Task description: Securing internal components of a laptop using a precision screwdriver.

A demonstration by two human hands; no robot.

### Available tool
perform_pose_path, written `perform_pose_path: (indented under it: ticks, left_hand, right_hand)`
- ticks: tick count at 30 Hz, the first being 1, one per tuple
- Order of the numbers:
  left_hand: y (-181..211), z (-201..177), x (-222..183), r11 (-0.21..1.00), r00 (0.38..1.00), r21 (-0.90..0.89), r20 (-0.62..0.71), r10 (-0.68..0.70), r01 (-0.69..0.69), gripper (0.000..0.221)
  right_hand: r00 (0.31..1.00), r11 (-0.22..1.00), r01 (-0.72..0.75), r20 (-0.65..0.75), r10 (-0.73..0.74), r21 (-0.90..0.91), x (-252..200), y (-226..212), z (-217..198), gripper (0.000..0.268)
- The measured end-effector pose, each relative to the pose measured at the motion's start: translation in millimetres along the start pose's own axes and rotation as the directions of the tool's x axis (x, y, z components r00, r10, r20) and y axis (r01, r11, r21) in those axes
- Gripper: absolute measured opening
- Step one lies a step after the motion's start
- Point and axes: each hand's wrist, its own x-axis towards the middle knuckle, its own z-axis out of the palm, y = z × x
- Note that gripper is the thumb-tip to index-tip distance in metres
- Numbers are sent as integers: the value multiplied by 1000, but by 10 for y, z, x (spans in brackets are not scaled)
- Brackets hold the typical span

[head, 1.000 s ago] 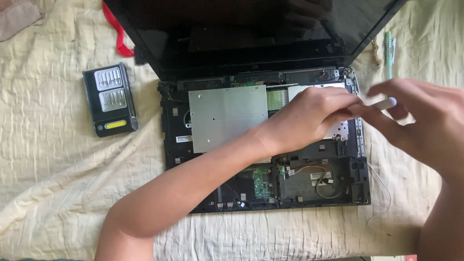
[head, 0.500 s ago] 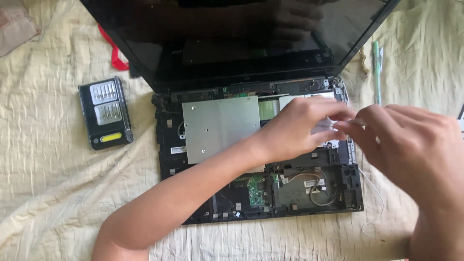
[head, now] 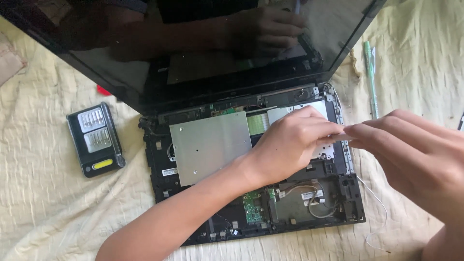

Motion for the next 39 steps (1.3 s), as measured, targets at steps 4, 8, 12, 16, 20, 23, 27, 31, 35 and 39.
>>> perform_pose_path:
  ticks: [4, 8, 12, 16, 20, 23, 27, 31, 35, 39]
  left_hand:
    - [38, -33, 5, 1000, 1000, -10, 27, 14, -14, 21]
    - [50, -69, -15, 999, 997, -47, 73, -23, 26, 60]
    - [80, -96, -24, 994, 990, -48, 105, -93, 98, 65]
    - [98, -104, -12, 994, 989, -33, 114, -95, 99, 63]
    - [104, -115, -3, 993, 989, -50, 101, -103, 109, 65]
    - [88, -105, -8, 994, 991, -68, 102, -81, 88, 62]
    - [126, -111, 5, 996, 993, -36, 86, -79, 82, 42]
    - [136, -111, 11, 993, 990, -44, 91, -103, 108, 35]
    - [124, -77, 17, 996, 993, -1, 71, -92, 92, 18]
    - [146, -79, 16, 997, 997, -23, 18, -75, 75, 9]
  right_hand:
    - [1000, 999, -16, -1, 16, -50, 45, -83, -23, 12]
    - [998, 986, -59, -19, 57, -155, 34, -151, 16, 9]
    - [991, 958, -126, 12, 134, -257, -8, -183, 34, 10]
    - [981, 922, -188, -15, 195, -339, -45, -173, 61, 25]
    - [986, 895, -143, 18, 166, -423, -34, -195, 43, 28]
    - [978, 856, -145, 62, 201, -495, -70, -220, 58, 34]
    - [974, 848, -178, 35, 225, -500, -101, -219, 96, 35]
    - [973, 814, -183, 16, 229, -551, -100, -188, 111, 30]
    - [970, 839, -209, 0, 242, -502, -96, -162, 89, 44]
    - [995, 959, -87, 20, 96, -270, 32, -93, -8, 23]
